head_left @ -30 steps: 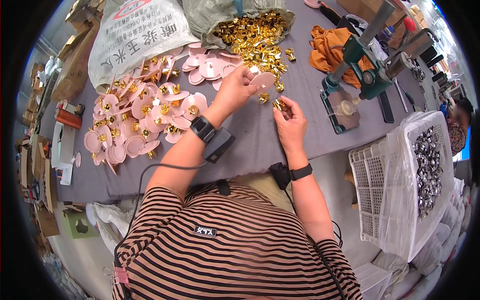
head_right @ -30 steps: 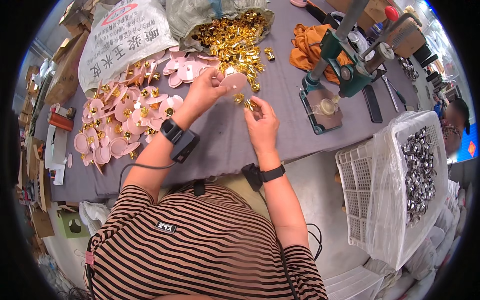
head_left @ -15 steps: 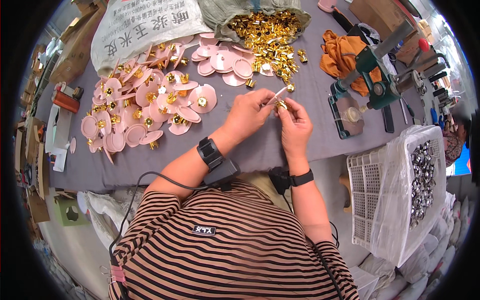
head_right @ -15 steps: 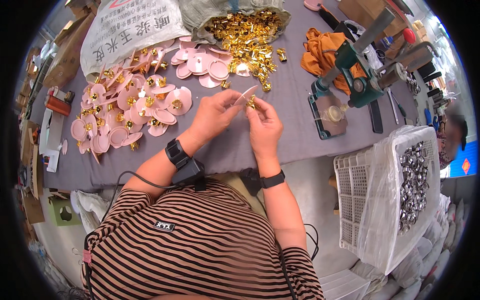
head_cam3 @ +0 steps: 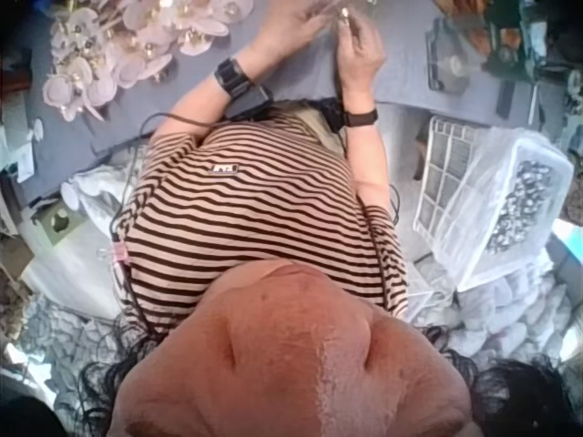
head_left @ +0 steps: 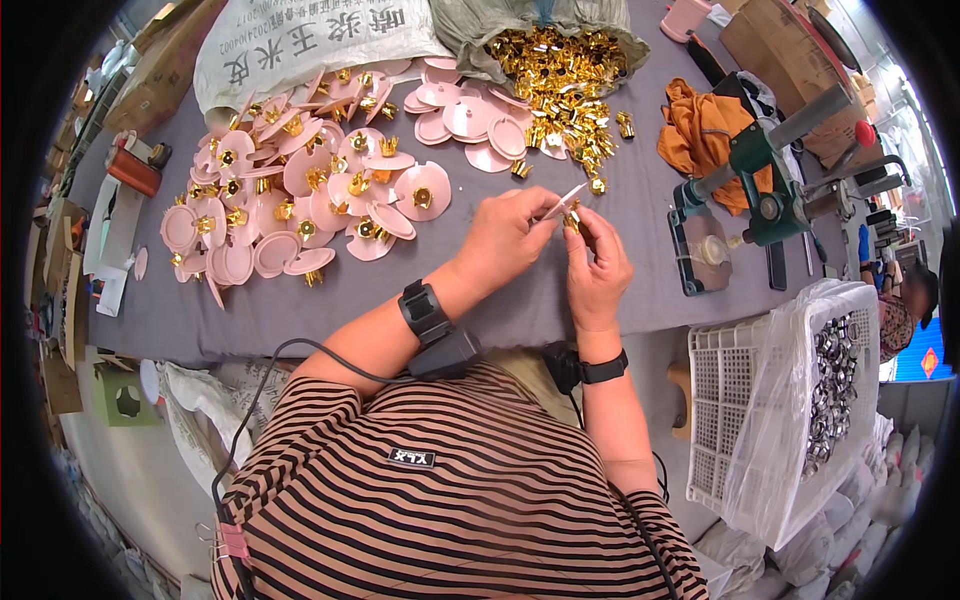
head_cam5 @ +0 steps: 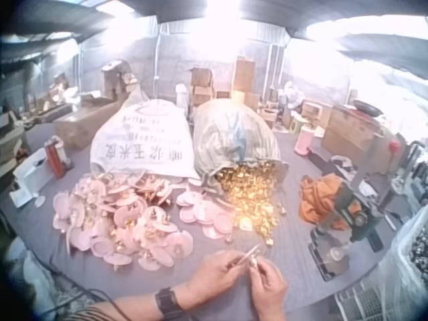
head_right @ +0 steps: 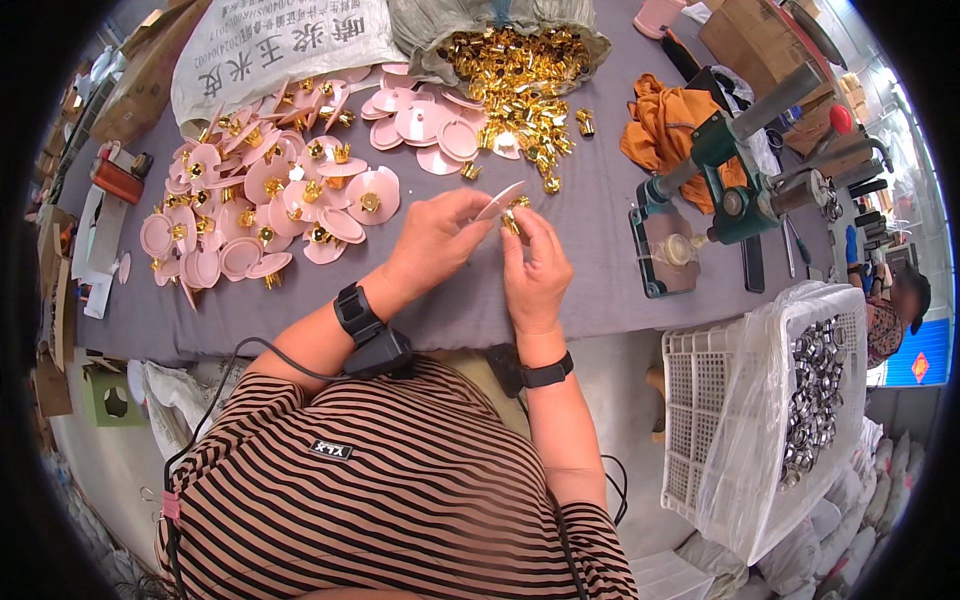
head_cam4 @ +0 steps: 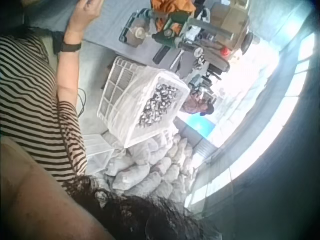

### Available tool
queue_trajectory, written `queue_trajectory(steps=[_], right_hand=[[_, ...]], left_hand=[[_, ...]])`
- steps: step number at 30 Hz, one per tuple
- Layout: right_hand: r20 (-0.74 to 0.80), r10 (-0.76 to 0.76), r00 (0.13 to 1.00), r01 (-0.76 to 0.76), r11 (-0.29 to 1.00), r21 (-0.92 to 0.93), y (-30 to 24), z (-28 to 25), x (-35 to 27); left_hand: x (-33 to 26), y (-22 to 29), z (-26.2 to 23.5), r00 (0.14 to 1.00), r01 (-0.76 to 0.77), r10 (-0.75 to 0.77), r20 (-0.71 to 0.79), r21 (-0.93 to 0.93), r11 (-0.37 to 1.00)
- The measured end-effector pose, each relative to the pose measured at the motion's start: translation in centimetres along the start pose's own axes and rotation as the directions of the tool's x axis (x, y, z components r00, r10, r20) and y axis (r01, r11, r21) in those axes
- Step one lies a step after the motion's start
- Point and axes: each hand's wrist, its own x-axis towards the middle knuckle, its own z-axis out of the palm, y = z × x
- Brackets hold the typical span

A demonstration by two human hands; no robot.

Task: Assembling gold-colored metal fittings into pink circular plastic bases using manual manipulation and a hand press.

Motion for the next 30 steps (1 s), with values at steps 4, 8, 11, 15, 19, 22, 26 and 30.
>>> queue_trajectory(steps=[4,8,11,15,19,22,26,30], right_hand=[[0.020,0.037,0.999,-0.037,0.999,-0.001,0.7,0.3,-0.9],[0.161,0.566,0.809,-0.529,0.578,0.622,-0.6,1.5,-1.3],[0.290,0.678,0.676,-0.627,0.322,0.710,-1.0,1.8,-1.6],[0.501,0.662,0.558,-0.801,0.270,0.534,-1.6,2.3,-1.7],[0.226,0.443,0.868,-0.457,0.889,0.012,1.4,1.3,0.4],[0.158,0.235,0.959,-0.189,0.947,-0.259,3.3,1.0,3.4],[0.181,-0.073,0.981,0.149,0.877,-0.457,5.5,5.6,5.4],[0.164,-0.060,0.985,0.137,0.849,-0.510,6.2,8.9,4.2]], left_hand=[[-0.6,0.1,-0.2,1.000,-0.014,0.013,-0.012,-0.055,0.998],[-1.4,-1.3,-0.3,0.997,-0.076,0.077,-0.002,0.070,0.995],[-1.9,-1.9,-1.0,0.997,-0.071,0.071,0.003,0.075,0.995],[-2.6,-3.6,-3.9,0.995,-0.023,0.018,0.095,0.055,0.998],[-1.6,-4.1,-10.1,0.909,0.274,-0.307,0.282,0.149,0.950],[1.2,-4.7,-12.9,0.987,0.130,-0.158,0.036,0.404,0.906],[7.3,-5.4,-9.6,0.995,-0.076,0.027,0.096,0.547,0.833],[11.5,-11.9,-4.6,0.798,-0.602,0.397,0.453,0.626,0.496]])
